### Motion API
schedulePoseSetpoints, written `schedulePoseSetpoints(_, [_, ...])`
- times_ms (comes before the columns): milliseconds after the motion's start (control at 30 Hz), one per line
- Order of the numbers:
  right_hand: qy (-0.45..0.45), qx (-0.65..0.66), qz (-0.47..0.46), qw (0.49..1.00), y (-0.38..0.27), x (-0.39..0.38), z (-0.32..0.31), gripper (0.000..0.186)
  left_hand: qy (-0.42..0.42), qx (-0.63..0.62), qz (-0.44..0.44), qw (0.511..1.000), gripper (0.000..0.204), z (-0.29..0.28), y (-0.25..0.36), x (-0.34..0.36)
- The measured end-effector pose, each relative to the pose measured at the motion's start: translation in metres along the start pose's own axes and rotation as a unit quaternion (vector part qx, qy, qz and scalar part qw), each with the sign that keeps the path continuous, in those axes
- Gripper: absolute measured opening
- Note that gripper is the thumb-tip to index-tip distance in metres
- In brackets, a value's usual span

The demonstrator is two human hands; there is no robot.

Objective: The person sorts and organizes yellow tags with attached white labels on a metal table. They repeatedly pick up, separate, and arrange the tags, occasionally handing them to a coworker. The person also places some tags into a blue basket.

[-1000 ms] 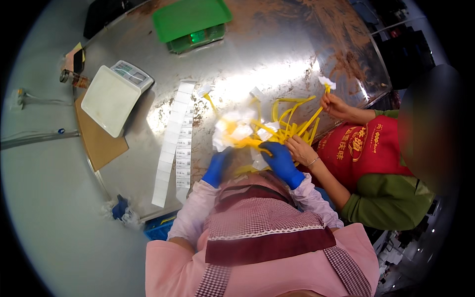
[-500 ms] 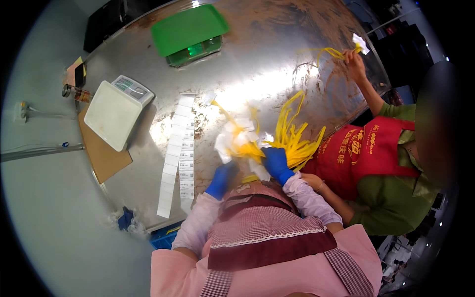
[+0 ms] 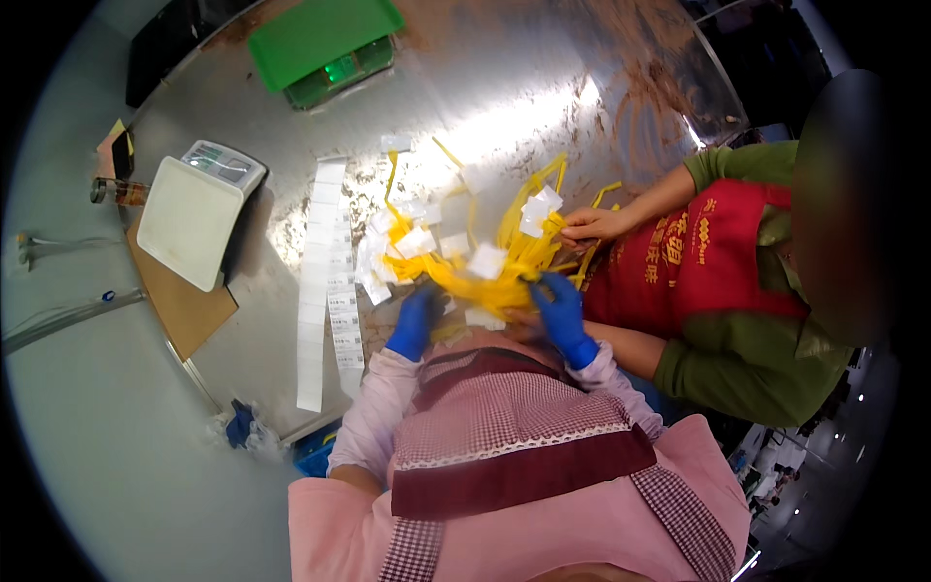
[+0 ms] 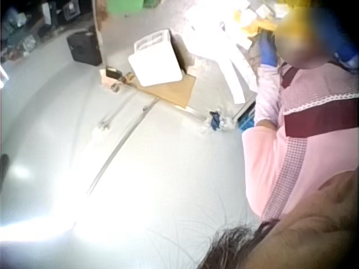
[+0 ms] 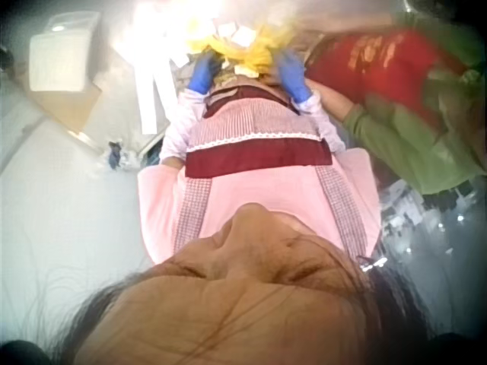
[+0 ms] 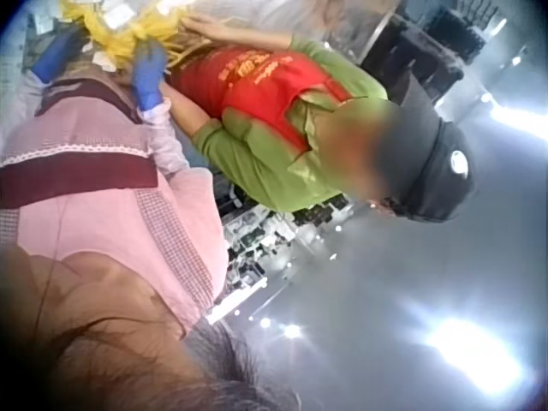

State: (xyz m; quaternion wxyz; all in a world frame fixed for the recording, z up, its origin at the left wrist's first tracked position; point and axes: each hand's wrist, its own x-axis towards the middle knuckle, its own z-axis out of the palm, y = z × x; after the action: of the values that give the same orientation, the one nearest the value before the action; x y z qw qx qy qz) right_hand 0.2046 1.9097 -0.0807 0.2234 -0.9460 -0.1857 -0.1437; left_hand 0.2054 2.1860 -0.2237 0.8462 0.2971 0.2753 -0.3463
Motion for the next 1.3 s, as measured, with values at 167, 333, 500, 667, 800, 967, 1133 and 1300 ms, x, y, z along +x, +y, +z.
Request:
schedulePoseSetpoints(167, [0.016, 0.382, 0.47, 0.795, 0.032, 0.006, -0.012, 0.025, 0.001, 0.03, 0.003, 1.0, 0.045, -0.002, -0.004, 0.001])
schedulePoseSetpoints(333, [-0.175, 0.315, 0.403, 0.842, 0.024, -0.008, -0.011, 0.026, 0.071, 0.104, 0.003, 0.992, 0.046, 0.011, 0.005, -0.019])
schedulePoseSetpoints(500, [-0.355, 0.04, 0.203, 0.912, 0.025, -0.019, -0.007, 0.025, 0.062, 0.108, 0.0, 0.992, 0.046, 0.015, 0.005, -0.032])
schedulePoseSetpoints(667, [-0.37, 0.187, 0.078, 0.907, 0.038, 0.008, -0.043, 0.024, 0.037, 0.088, -0.01, 0.995, 0.045, 0.027, 0.011, -0.038])
schedulePoseSetpoints(800, [-0.281, 0.419, 0.179, 0.845, 0.026, 0.054, -0.098, 0.025, 0.014, 0.089, 0.025, 0.996, 0.043, 0.039, 0.018, -0.046])
schedulePoseSetpoints(967, [-0.217, 0.484, 0.364, 0.765, 0.007, 0.078, -0.168, 0.023, -0.015, 0.087, 0.073, 0.993, 0.042, 0.05, 0.026, -0.057])
schedulePoseSetpoints(1133, [-0.138, 0.374, 0.47, 0.787, 0.038, 0.088, -0.169, 0.024, -0.001, 0.061, 0.098, 0.993, 0.04, 0.048, 0.03, -0.066])
schedulePoseSetpoints(1300, [-0.026, 0.549, 0.376, 0.746, 0.085, 0.096, -0.175, 0.015, 0.018, 0.063, 0.149, 0.987, 0.039, 0.034, 0.028, -0.067])
